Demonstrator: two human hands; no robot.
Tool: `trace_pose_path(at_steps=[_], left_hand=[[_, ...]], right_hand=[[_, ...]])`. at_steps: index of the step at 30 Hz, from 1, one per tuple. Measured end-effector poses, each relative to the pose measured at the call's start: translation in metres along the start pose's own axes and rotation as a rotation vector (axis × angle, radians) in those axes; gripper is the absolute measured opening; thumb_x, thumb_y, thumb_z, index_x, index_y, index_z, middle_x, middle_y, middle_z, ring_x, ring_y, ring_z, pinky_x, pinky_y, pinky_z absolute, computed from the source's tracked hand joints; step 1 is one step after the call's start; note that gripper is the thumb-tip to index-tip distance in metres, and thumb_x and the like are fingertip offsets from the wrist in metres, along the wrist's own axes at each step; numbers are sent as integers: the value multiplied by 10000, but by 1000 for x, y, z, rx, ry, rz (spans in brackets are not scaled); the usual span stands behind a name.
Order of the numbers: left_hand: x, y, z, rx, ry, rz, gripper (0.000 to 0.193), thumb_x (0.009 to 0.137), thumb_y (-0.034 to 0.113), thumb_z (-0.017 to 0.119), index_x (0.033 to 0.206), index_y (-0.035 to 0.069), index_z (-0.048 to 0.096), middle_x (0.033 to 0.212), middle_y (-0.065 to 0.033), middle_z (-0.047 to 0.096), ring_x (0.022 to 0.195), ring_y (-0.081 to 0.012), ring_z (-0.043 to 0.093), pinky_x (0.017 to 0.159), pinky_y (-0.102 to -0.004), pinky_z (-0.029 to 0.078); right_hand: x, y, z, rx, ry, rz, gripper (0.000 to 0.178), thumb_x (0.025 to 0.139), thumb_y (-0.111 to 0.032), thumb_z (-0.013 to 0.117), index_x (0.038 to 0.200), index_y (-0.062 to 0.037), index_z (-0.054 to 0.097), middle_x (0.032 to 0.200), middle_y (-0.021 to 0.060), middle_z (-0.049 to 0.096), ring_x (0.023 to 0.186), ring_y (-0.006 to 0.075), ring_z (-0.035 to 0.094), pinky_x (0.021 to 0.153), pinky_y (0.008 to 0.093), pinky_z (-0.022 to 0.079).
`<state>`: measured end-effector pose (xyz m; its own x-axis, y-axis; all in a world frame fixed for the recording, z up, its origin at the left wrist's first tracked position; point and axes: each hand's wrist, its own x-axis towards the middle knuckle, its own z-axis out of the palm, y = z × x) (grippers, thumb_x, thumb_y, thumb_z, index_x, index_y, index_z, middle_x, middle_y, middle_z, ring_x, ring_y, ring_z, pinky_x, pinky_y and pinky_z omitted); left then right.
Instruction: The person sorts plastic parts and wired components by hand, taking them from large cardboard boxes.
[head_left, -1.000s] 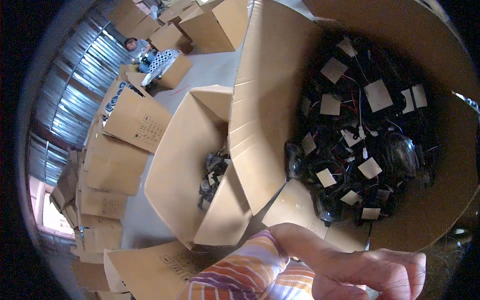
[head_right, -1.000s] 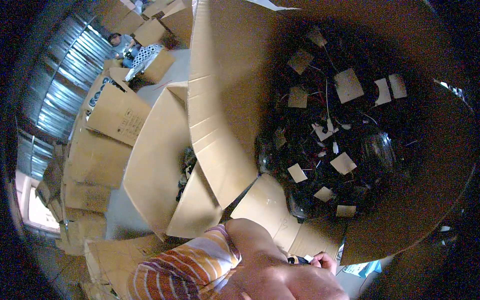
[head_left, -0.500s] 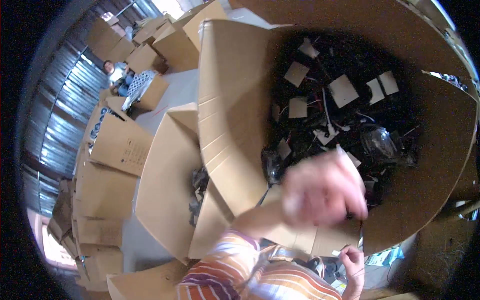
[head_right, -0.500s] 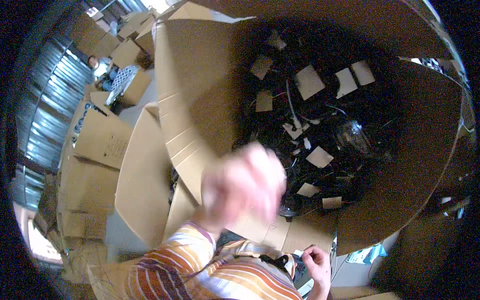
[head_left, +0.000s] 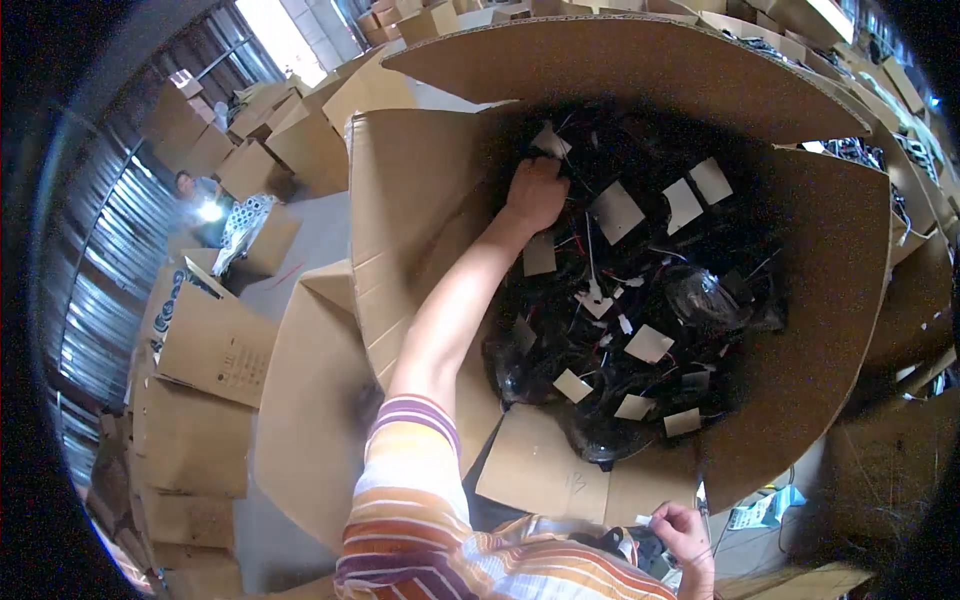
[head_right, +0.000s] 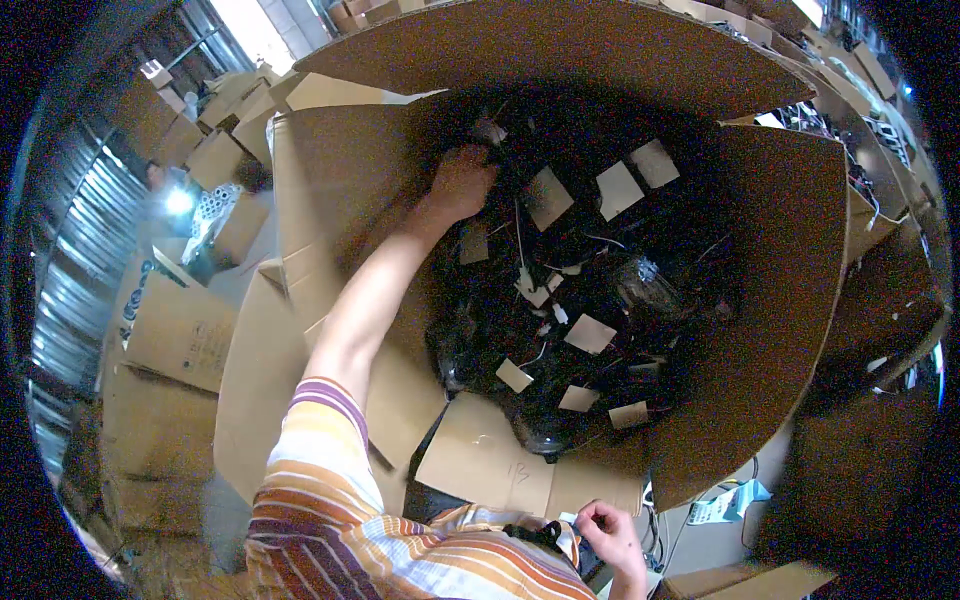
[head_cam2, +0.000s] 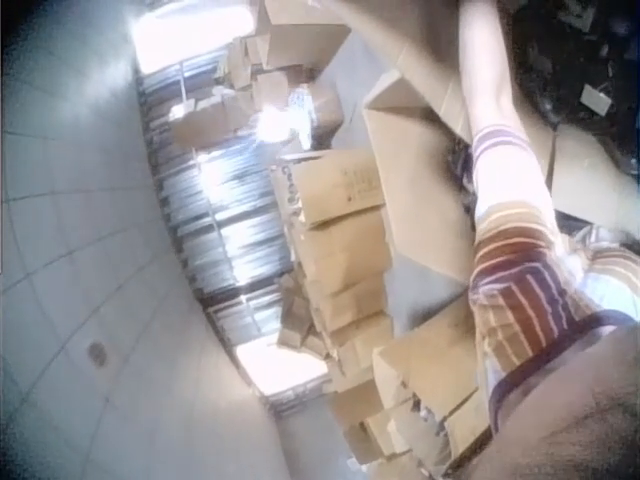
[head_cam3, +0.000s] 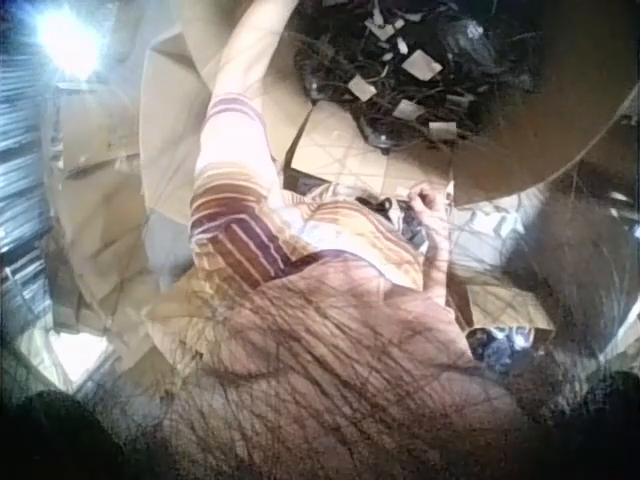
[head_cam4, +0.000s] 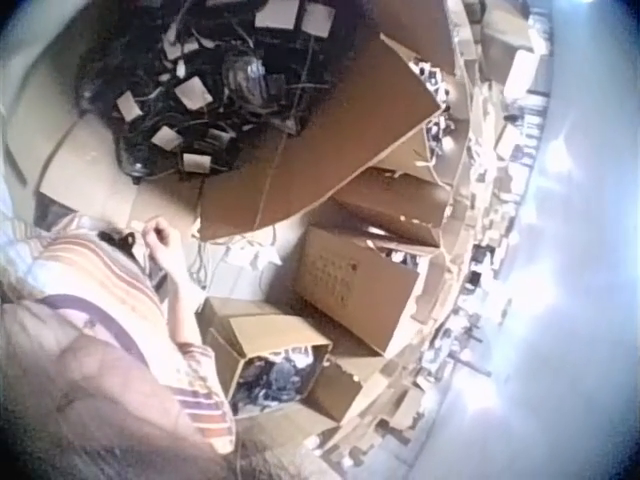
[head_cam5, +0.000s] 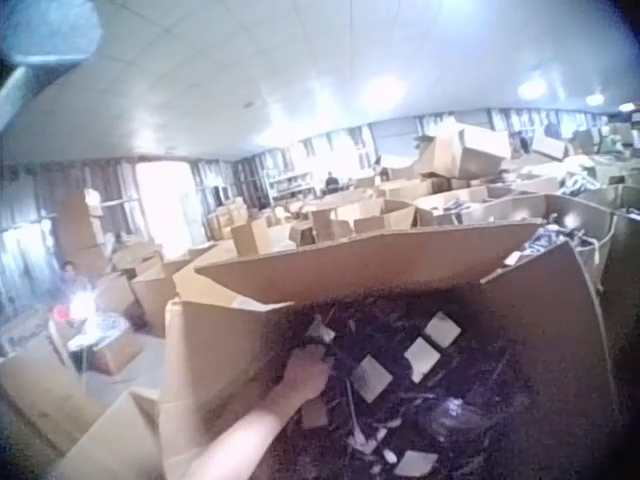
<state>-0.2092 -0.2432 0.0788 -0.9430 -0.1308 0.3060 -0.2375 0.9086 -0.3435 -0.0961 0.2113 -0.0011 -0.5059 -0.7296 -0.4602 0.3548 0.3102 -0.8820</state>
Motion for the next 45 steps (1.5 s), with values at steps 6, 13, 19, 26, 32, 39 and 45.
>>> trace_pose_path(at_steps=[6,13,19,26,32,39,45], left_hand=[[-15,-4,2,53,121,66,152,672,101,481,756,38,591,915,-112,491,932,-235,416,772,-370,320],[-69,-15,-48,-546,400,-63,109,637,124,537,714,53,567,776,-106,525,754,-272,488,659,-354,386],[-144,61,-70,-1606,-78,-362,146,799,153,414,827,21,469,629,-60,467,593,-119,450,544,-225,386],[-206,151,-47,-1854,-446,-446,259,804,174,438,1018,29,431,655,49,421,554,-21,377,490,-160,338],[-223,160,-58,-2026,-660,-452,273,843,211,355,1033,46,461,703,30,451,561,-24,391,494,-151,349],[-233,180,-64,-1993,-553,-178,226,821,124,395,1019,48,475,670,-18,494,573,-70,459,543,-210,394],[-232,198,-68,-1672,-345,46,373,641,-84,499,992,41,486,772,-121,543,670,-231,537,595,-291,422]], right_hand=[[-1,-4,3,16,23,11,69,714,-65,520,711,4,517,642,-5,507,605,46,445,544,171,363],[8,-5,1,-24,-27,6,70,726,-69,511,713,-1,516,641,-9,503,596,41,445,529,168,359],[0,-9,7,-45,-81,33,77,734,-79,506,713,-6,513,623,-22,484,570,31,425,498,163,349],[3,-12,12,-175,-112,34,123,738,-130,501,714,-11,514,585,-8,475,536,38,413,485,189,362],[3,-25,20,-148,-137,93,126,734,-131,497,714,-7,510,601,13,485,578,57,441,521,197,372],[5,-43,19,-168,-155,-92,70,701,-77,495,701,-7,500,640,39,495,581,88,462,526,207,379],[6,-41,19,-7,-49,-127,76,719,-89,488,724,-14,499,638,6,489,582,60,445,527,194,365]])
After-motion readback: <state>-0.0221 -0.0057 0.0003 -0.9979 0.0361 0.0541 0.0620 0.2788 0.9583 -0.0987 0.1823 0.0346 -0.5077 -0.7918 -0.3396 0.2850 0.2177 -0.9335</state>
